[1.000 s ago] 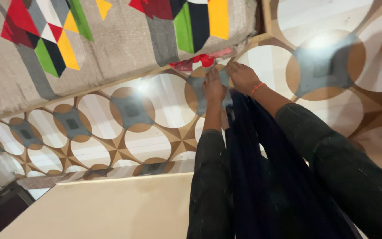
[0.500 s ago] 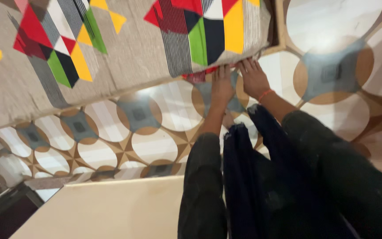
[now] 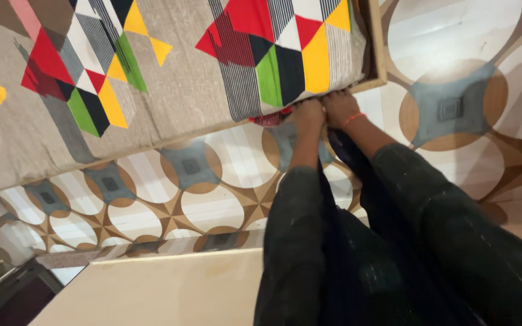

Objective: The person tucks a patterned bedsheet around the mattress edges and corners, then places and smooths a white pillowcase over a pillow on the bed.

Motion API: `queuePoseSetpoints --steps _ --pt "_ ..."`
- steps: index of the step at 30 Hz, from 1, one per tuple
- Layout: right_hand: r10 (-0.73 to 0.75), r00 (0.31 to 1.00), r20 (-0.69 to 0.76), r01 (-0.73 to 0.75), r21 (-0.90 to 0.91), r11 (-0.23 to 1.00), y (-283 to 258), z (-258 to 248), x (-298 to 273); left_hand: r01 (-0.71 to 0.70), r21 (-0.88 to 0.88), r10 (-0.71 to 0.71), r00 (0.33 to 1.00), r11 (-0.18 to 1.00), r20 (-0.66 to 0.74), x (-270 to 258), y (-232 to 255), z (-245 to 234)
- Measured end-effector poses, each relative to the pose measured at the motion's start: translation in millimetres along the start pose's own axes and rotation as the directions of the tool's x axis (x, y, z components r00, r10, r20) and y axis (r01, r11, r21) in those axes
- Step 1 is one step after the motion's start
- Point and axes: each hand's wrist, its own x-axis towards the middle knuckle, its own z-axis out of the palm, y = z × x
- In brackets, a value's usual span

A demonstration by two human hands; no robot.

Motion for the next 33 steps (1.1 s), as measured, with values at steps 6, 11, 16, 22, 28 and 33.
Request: queuePoseSetpoints --steps 6,11,16,22,28,33 --pt "-0.242 0.888 -0.391 0.270 0.017 0.963 -1.2 -21.5 -29.7 -0.124 -0.006 0.115 0.941 0.992 -0.318 -0.3 -12.5 9.7" --pt "-0.243 0.867 -0.435 0.322 0.117 0.940 -17.1 -15.5 -94.7 -0.189 0.096 0.212 0.889 0.977 -0.405 -10.3 -20.7 21.2" --pt "-0.315 0.903 -0.292 0.290 -0.127 0.949 -6.7 25.5 -103.8 -0.208 -0.155 0.072 0.789 0.966 -0.610 -74.8 10.5 61.2" --pt "-0.274 0.906 -0.321 0.264 -0.076 0.962 -13.1 13.1 -78.3 -0.186 -0.303 0.002 0.854 0.935 -0.520 -123.3 8.5 64.1" --pt "-0.300 0.874 -0.382 0.276 -0.117 0.954 -20.4 -11.9 -66.4 -0.231 -0.213 0.067 0.810 0.949 -0.583 -94.1 8.9 26.9" --pt "-0.308 0.877 -0.370 0.281 -0.125 0.952 -15.2 -19.7 -60.4 -0.230 -0.186 0.097 0.838 0.955 -0.537 -78.7 6.6 -1.7"
